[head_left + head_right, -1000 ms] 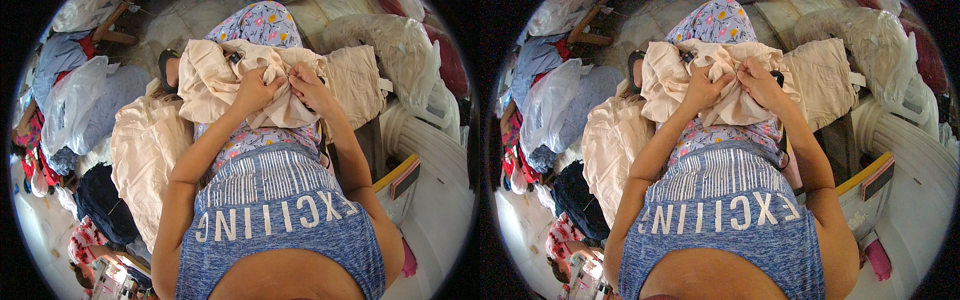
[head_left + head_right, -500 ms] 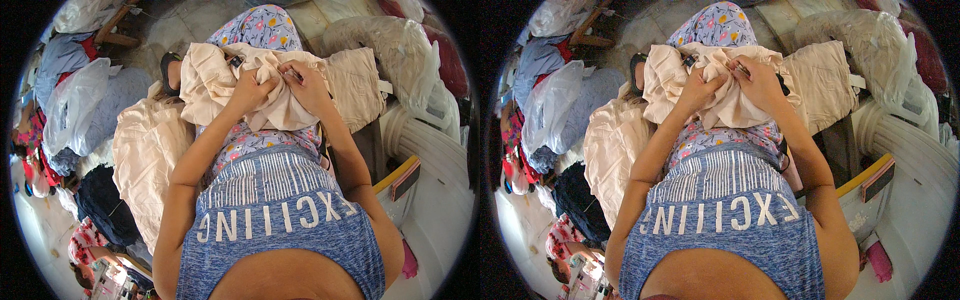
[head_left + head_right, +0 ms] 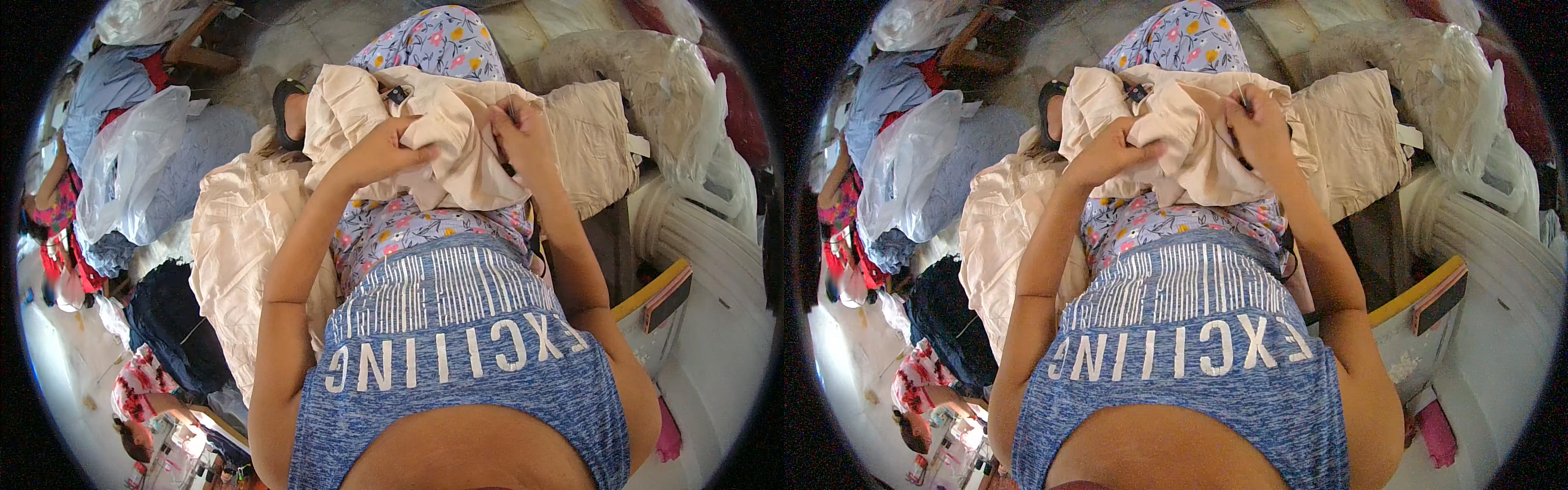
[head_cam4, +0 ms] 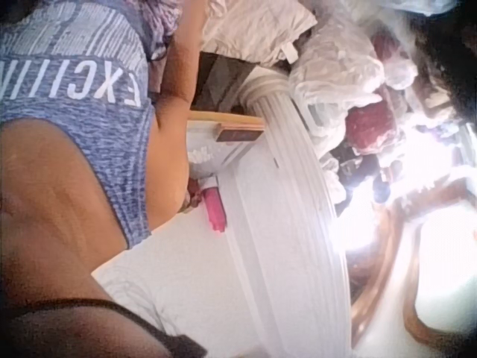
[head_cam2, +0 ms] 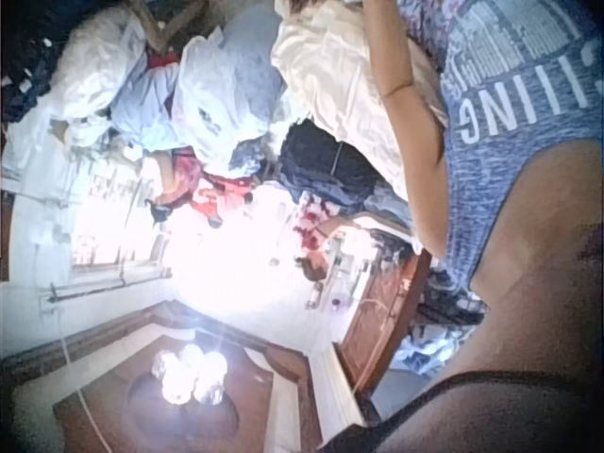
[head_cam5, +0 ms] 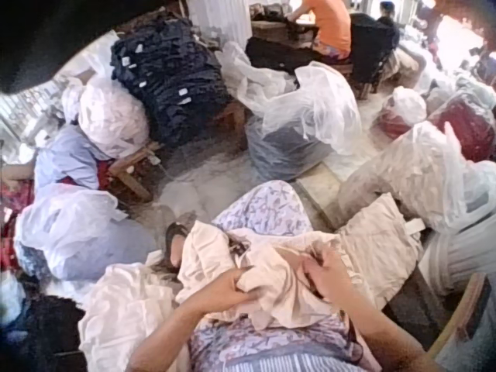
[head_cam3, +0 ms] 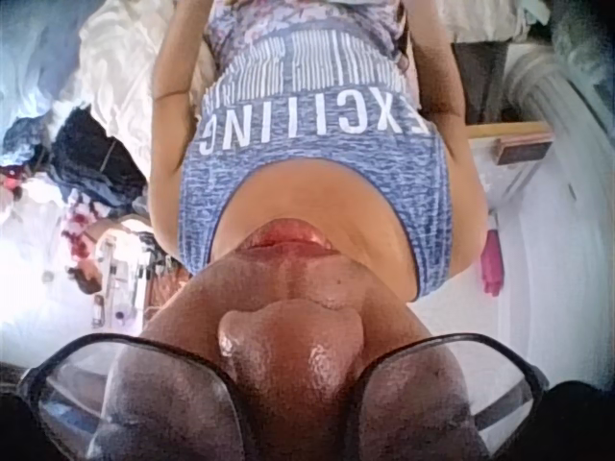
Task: The person holds beige fabric items on their lap and uses small shears to cut loose threads from the seams and edges.
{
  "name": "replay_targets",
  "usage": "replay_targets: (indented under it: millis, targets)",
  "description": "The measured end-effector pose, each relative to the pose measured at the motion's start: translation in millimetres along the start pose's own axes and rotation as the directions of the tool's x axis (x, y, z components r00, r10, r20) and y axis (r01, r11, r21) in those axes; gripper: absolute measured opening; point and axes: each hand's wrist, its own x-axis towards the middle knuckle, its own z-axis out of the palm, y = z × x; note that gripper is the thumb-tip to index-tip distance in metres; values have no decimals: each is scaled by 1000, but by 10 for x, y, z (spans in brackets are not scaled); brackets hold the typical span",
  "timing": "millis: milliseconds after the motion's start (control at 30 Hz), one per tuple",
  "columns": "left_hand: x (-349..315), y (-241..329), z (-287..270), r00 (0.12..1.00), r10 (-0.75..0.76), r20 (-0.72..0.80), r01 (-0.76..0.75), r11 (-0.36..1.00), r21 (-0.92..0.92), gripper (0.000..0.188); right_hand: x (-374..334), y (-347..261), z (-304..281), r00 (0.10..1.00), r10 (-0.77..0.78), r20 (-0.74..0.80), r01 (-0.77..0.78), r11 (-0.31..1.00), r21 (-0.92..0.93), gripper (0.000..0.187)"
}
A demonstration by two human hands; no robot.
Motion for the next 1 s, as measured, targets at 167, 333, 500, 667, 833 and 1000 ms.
replay_targets:
  millis: [167, 333, 500, 667, 833, 1000]
  targets:
    - [-96, 135, 90, 1000, 1, -19, -16, 640, -768, 41, -205, -268, -133, 972, -35, 232, -123, 767, 629, 10]
    - [-92, 248, 266, 990, -12, -141, -99, 659, -746, 38, -415, -413, 84, 956, -284, 69, 267, 946, 183, 15]
    - [-56, 188, 332, 986, 1, -169, -120, 710, -694, 36, -457, -391, 181, 925, -377, 49, 380, 911, -161, 20]
    - [16, 79, 477, 944, 176, -278, -287, 854, -434, 45, -421, -264, 207, 878, -477, -18, 459, 854, -245, 14]
    - [132, -31, 547, 921, 139, -363, -268, 903, -336, 56, -302, -67, 167, 964, -264, -18, 264, 964, 26, 11]
    - [95, 73, 553, 925, -4, -381, -194, 854, -482, 47, -198, -46, -82, 949, 72, 308, -298, 523, 799, 11]
